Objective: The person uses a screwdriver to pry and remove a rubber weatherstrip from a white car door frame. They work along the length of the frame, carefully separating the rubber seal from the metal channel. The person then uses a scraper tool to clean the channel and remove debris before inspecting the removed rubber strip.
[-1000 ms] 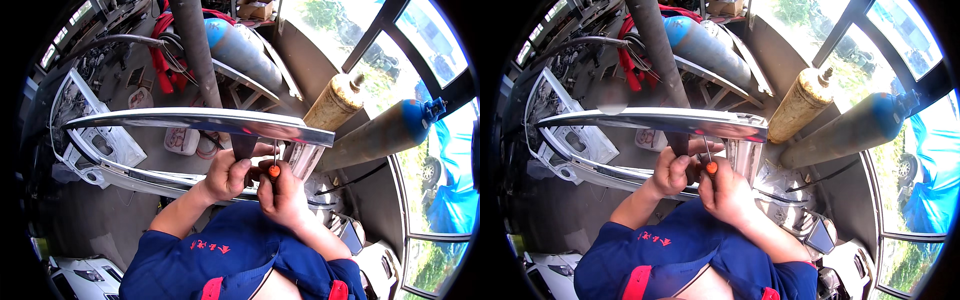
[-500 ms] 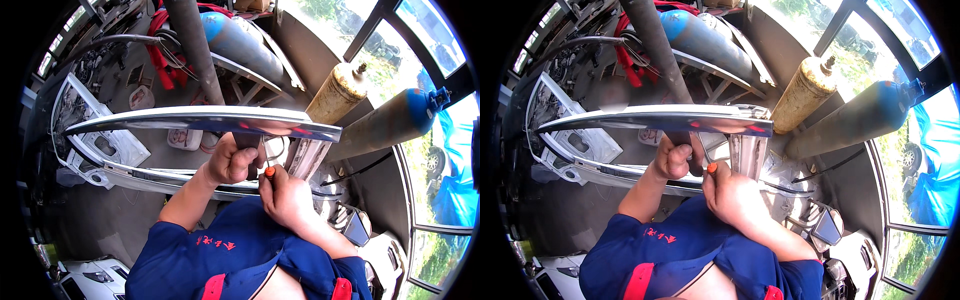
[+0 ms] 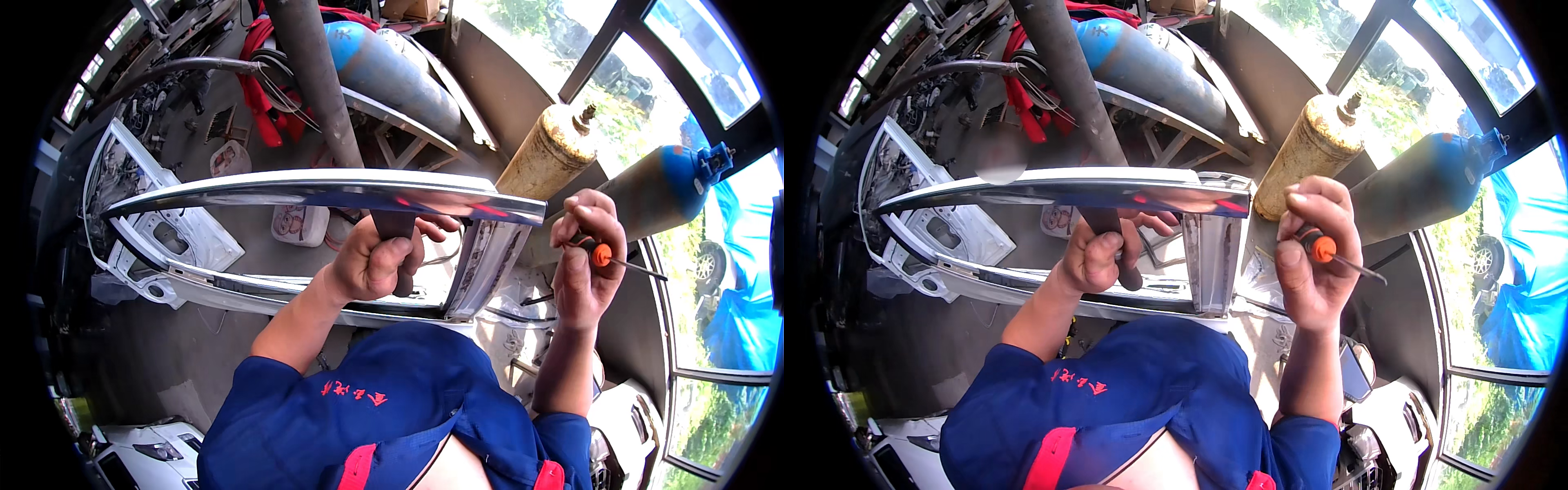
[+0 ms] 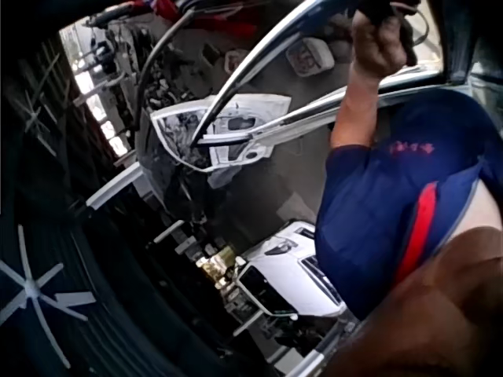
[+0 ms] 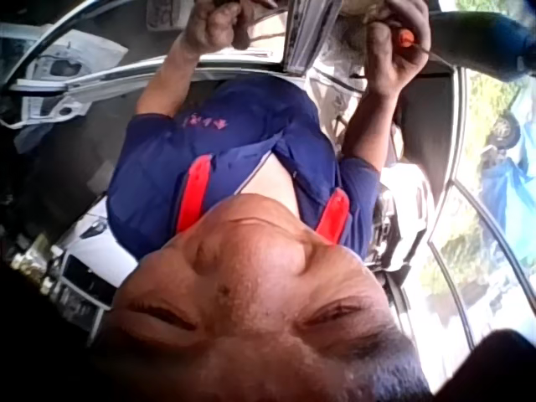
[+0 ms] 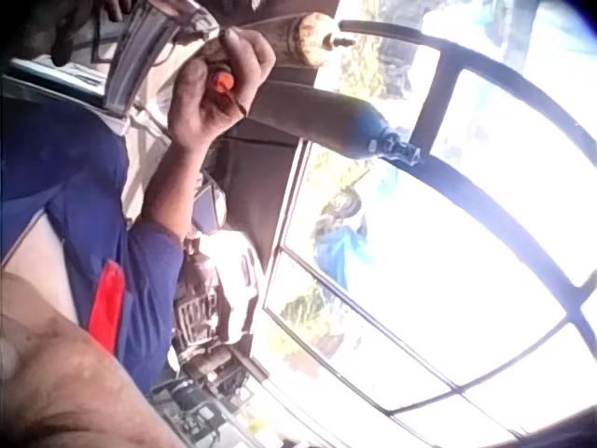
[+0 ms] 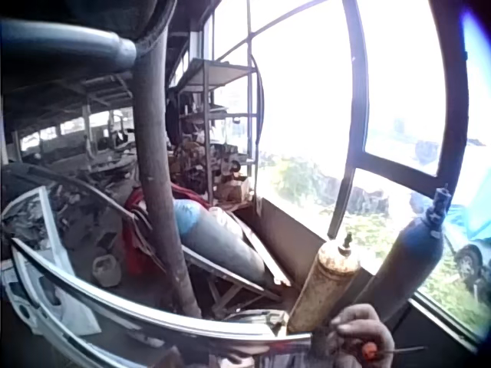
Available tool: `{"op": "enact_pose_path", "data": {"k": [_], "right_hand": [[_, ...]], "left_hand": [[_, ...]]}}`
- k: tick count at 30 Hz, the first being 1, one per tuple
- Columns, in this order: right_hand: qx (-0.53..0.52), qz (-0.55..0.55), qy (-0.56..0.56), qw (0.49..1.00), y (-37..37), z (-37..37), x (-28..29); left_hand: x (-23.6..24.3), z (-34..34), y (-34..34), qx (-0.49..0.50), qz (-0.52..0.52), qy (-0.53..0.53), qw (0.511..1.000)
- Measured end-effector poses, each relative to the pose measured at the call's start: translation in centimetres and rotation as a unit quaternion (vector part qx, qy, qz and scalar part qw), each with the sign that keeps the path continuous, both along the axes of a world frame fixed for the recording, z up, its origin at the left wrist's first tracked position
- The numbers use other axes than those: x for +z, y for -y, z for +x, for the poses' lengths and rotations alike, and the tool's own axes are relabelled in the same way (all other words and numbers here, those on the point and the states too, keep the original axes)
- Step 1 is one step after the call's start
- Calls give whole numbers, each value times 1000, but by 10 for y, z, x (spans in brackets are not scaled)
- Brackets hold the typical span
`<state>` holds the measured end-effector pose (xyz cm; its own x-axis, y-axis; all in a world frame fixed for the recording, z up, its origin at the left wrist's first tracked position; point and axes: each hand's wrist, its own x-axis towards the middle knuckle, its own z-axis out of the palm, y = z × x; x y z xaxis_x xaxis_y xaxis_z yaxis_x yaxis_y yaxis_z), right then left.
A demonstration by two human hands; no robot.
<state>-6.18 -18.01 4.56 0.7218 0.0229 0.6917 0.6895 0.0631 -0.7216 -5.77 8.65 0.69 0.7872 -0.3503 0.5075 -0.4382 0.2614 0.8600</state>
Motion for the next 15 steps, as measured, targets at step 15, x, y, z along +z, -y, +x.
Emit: {"op": "enact_pose_path", "data": {"k": [15], "right_hand": [[395, 103, -25, 913, -61, 73, 10]], "left_hand": [[-18, -34, -2, -5, -141, -173, 975]]}}
